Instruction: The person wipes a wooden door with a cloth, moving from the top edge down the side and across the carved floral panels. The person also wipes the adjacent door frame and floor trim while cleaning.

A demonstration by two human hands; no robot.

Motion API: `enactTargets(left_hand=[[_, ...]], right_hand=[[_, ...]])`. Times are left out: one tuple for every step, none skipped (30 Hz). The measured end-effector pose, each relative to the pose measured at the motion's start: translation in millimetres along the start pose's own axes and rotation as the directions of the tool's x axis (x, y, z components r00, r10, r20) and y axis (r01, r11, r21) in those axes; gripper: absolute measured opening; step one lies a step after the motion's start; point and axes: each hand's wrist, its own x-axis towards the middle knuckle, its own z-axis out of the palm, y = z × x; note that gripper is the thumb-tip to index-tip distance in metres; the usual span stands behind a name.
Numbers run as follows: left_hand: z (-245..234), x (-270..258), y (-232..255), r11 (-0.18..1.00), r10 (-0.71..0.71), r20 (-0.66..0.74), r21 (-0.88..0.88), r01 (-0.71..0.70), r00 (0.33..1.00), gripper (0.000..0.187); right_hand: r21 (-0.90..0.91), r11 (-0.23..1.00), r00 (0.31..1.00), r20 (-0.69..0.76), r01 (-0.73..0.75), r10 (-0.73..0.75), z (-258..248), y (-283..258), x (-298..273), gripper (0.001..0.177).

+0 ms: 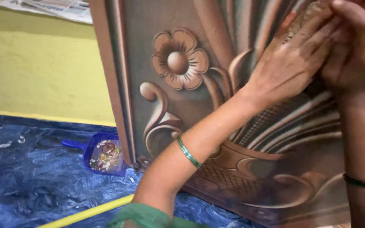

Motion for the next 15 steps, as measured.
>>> enactTargets(left_hand=[[2.2, -0.2, 0.7, 0.999, -0.018, 0.025, 0.05, 0.017, 1.0, 0.045], [4.5, -1.5, -1.2, 0.994, -0.037, 0.049, 0.101, 0.032, 0.998, 0.047], [7.4, -4.2, -2.6, 0.998, -0.044, 0.032, 0.054, 0.042, 0.999, 0.053], [10.1, -7.0, -3.9, 0.999, -0.051, 0.016, 0.007, 0.051, 0.999, 0.06], [10.8, -11.7, -7.0, 0.989, -0.063, -0.04, -0.137, 0.057, 0.997, 0.072], [11.5, -14.1, -9.7, 0.959, -0.083, -0.093, -0.279, 0.054, 0.992, 0.084], [13.0, -14.5, -11.0, 0.978, -0.083, -0.186, -0.205, 0.044, 0.979, 0.082], [13.7, -14.6, -13.3, 0.991, -0.077, -0.277, -0.13, 0.042, 0.958, 0.081], [13.6, -16.5, -14.7, 0.997, -0.07, -0.36, -0.057, 0.053, 0.93, 0.079], [13.3, -18.5, -16.8, 0.998, -0.065, -0.342, -0.038, 0.055, 0.938, 0.084], [13.6, -22.0, -17.3, 0.998, -0.07, -0.322, -0.026, 0.065, 0.944, 0.09], [14.6, -25.3, -18.4, 0.997, -0.075, -0.301, -0.013, 0.075, 0.951, 0.097], [17.0, -29.4, -19.2, 0.997, -0.069, -0.242, 0.003, 0.072, 0.968, 0.096], [19.7, -32.7, -20.5, 0.998, -0.061, -0.181, 0.018, 0.066, 0.981, 0.095], [21.3, -33.8, -22.4, 0.998, -0.047, -0.121, 0.037, 0.052, 0.991, 0.095]], right_hand=[[-0.038, 0.999, 1.0, -0.001, 0.025, -0.025, -3.6, 1.7, 3.2, 0.027], [-0.076, 0.996, 0.999, -0.002, 0.049, -0.05, -7.1, 3.4, 5.8, 0.028], [-0.159, 0.982, 0.994, 0.011, 0.106, -0.105, -9.6, 6.9, 8.5, 0.034], [-0.241, 0.957, 0.987, 0.031, 0.162, -0.159, -12.3, 8.9, 9.3, 0.039], [-0.308, 0.937, 0.986, 0.027, 0.165, -0.165, -12.7, 10.0, 9.5, 0.036], [-0.374, 0.912, 0.985, 0.025, 0.168, -0.171, -11.4, 9.9, 8.8, 0.032], [-0.381, 0.911, 0.987, 0.022, 0.156, -0.16, -11.5, 10.4, 7.6, 0.031], [-0.388, 0.91, 0.989, 0.019, 0.145, -0.149, -10.3, 10.7, 5.9, 0.029], [-0.335, 0.936, 0.994, 0.02, 0.112, -0.112, -8.0, 8.3, 2.3, 0.03], [-0.332, 0.938, 0.995, 0.039, 0.095, -0.087, -4.8, 7.4, -0.5, 0.031], [-0.327, 0.942, 0.996, 0.068, 0.081, -0.062, -3.3, 5.7, -5.4, 0.031], [-0.354, 0.93, 0.994, 0.089, 0.096, -0.068, -0.7, 6.8, -8.8, 0.027], [-0.378, 0.919, 0.991, 0.112, 0.112, -0.074, 0.2, 7.6, -15.7, 0.024], [-0.382, 0.915, 0.989, 0.111, 0.135, -0.099, 3.0, 11.7, -19.8, 0.018], [-0.377, 0.915, 0.988, 0.106, 0.143, -0.111, 0.6, 15.6, -25.9, 0.016]])
